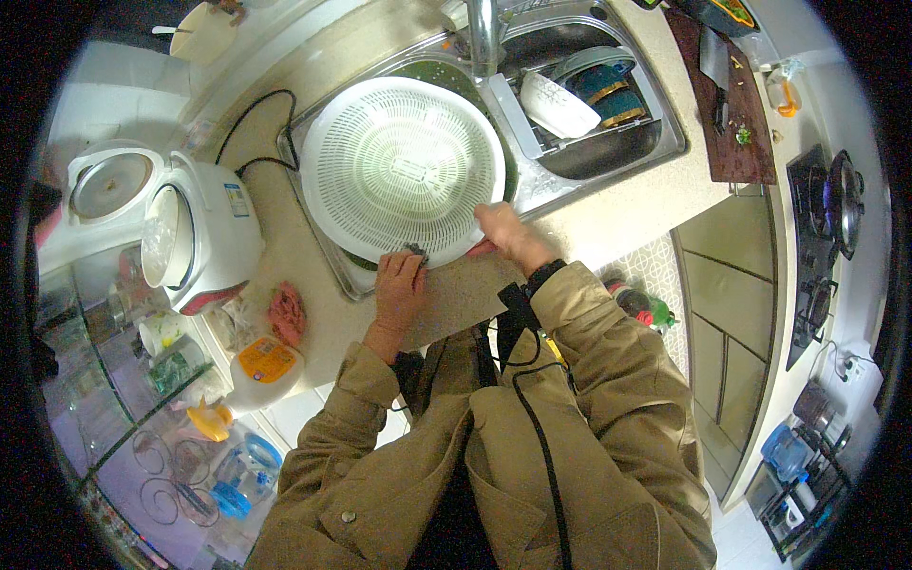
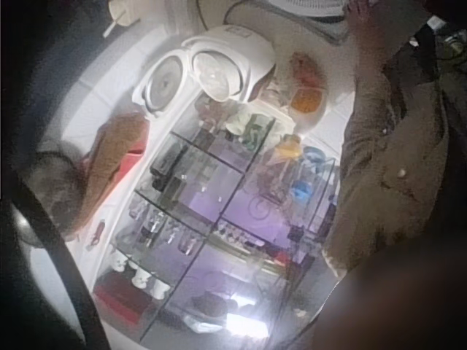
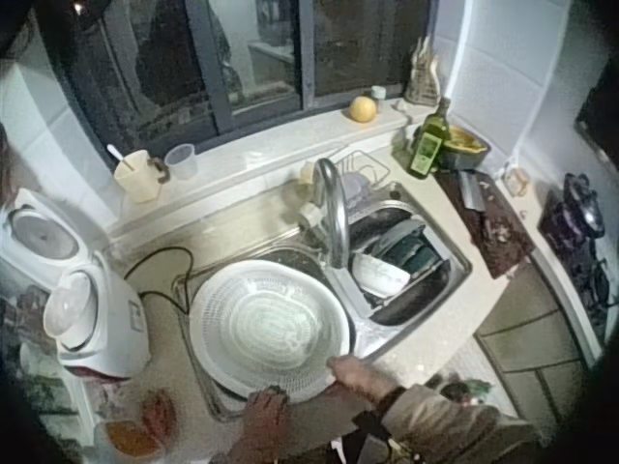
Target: The person scrubs a white plastic colander with a sponge under running water, rinses it, and places it on the windowsill. They then rinse a green bowl and a blue bowl and set them aside.
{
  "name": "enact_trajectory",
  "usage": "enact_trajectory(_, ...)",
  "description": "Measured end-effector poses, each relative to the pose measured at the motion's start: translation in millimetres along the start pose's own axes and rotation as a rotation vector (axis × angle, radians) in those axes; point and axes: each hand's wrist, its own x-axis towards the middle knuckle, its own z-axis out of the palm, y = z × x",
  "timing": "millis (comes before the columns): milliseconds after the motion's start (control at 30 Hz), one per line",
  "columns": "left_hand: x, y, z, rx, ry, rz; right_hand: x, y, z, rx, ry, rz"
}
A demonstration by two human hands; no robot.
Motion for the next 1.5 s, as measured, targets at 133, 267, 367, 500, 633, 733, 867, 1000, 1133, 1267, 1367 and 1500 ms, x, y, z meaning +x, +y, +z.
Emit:
enact_trajectory(133,19,30,45,-0.130,0.043,0.031,22,17,-13,-0.264,0.041,-0.164)
enact_trajectory(267,16,30,55,-0.162,0.029,-0.021,35,25,-23,-0.580,-0.053,-0.343)
enact_trajectory(367,-5,8,26,-0.074,-0.065,0.003,25,28,-17,-0.297,-0.052,-0.244)
enact_trajectory(500,-6,6,23,-0.066,0.015,-0.022,19,20,-12,-0.185,0.017,-0.159)
enact_trajectory(633,14,26,53,-0.186,-0.006,-0.004,21,13,-15,-0.683,0.098,-0.274)
enact_trajectory(733,11,23,50,-0.201,0.052,-0.009,19,15,-11,-0.265,0.115,-0.105)
enact_trajectory(867,-7,3,17,-0.080,0.050,-0.009,10,15,1,-0.044,0.162,-0.131)
enact_trajectory(1000,7,14,38,-0.165,-0.040,0.017,3,6,1,-0.267,0.152,-0.144)
enact_trajectory(1133,17,27,58,-0.246,0.121,-0.103,-1,3,-1,-0.262,0.147,-0.155)
enact_trajectory(1267,8,21,35,-0.140,0.031,-0.088,6,16,3,-0.096,0.199,-0.112)
enact_trajectory(1367,11,22,33,-0.141,0.005,-0.090,18,21,-4,-0.248,0.195,-0.222)
enact_trajectory(1500,15,33,62,-0.172,0.005,-0.124,20,18,-15,-0.483,0.123,-0.238)
